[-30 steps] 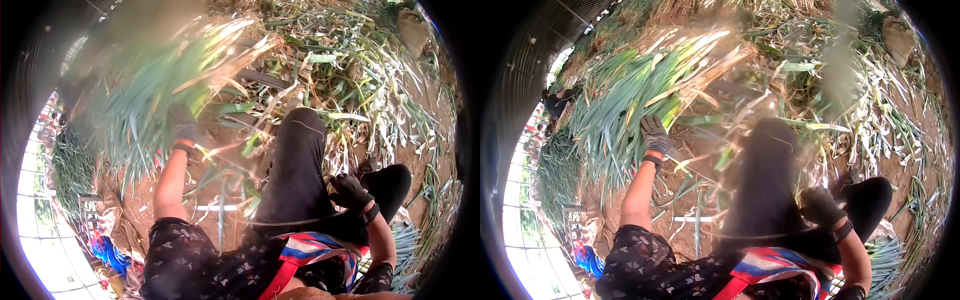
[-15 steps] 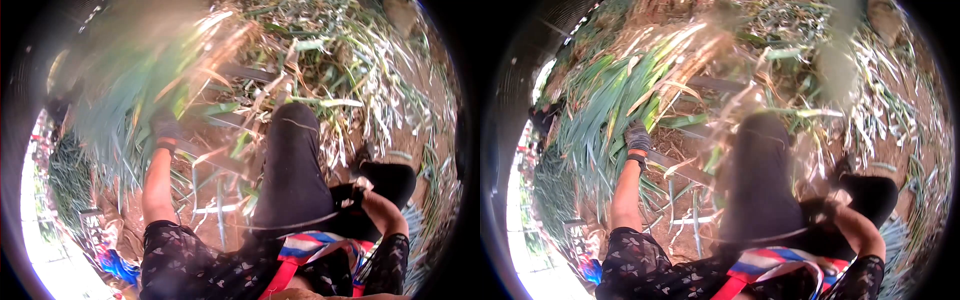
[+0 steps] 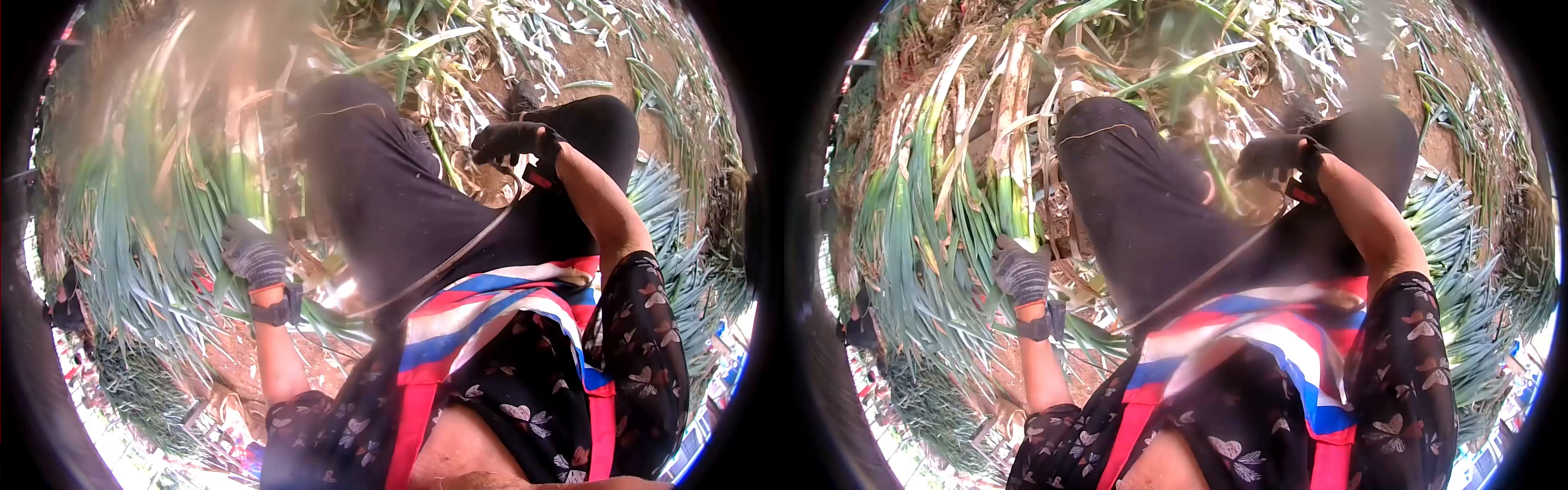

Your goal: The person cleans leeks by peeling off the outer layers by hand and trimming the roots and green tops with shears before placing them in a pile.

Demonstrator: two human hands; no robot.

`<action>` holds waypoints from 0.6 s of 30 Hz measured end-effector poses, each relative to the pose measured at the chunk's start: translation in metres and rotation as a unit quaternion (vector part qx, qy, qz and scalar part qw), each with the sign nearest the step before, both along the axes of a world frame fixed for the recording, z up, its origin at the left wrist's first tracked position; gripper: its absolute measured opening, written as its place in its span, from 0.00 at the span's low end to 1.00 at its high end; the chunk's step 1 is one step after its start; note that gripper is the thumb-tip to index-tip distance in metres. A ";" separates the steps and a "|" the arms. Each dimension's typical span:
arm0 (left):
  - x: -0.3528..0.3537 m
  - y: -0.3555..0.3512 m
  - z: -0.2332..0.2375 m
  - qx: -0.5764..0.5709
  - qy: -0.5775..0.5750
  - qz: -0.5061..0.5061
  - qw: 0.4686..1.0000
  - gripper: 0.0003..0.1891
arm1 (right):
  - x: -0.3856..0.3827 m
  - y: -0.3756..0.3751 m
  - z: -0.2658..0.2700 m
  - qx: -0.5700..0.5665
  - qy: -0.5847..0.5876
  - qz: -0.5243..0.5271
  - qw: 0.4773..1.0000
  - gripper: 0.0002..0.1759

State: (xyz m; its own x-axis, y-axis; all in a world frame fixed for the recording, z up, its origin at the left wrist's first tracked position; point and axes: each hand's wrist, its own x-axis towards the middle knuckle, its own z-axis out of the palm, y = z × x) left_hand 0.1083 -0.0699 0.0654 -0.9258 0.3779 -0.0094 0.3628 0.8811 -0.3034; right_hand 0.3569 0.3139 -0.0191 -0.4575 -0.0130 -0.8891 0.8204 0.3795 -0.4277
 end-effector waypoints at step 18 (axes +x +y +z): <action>0.005 0.002 -0.020 -0.028 0.043 -0.154 0.987 0.20 | 0.028 0.007 -0.057 -0.056 0.313 -0.249 0.915 0.13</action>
State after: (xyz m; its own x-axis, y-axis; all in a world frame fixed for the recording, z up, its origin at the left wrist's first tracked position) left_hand 0.1136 -0.0674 0.0454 -0.7652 0.6428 0.0352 0.5819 0.7140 -0.3893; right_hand 0.3853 0.3205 -0.0756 -0.8506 0.2609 -0.4566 0.4603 -0.0504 -0.8863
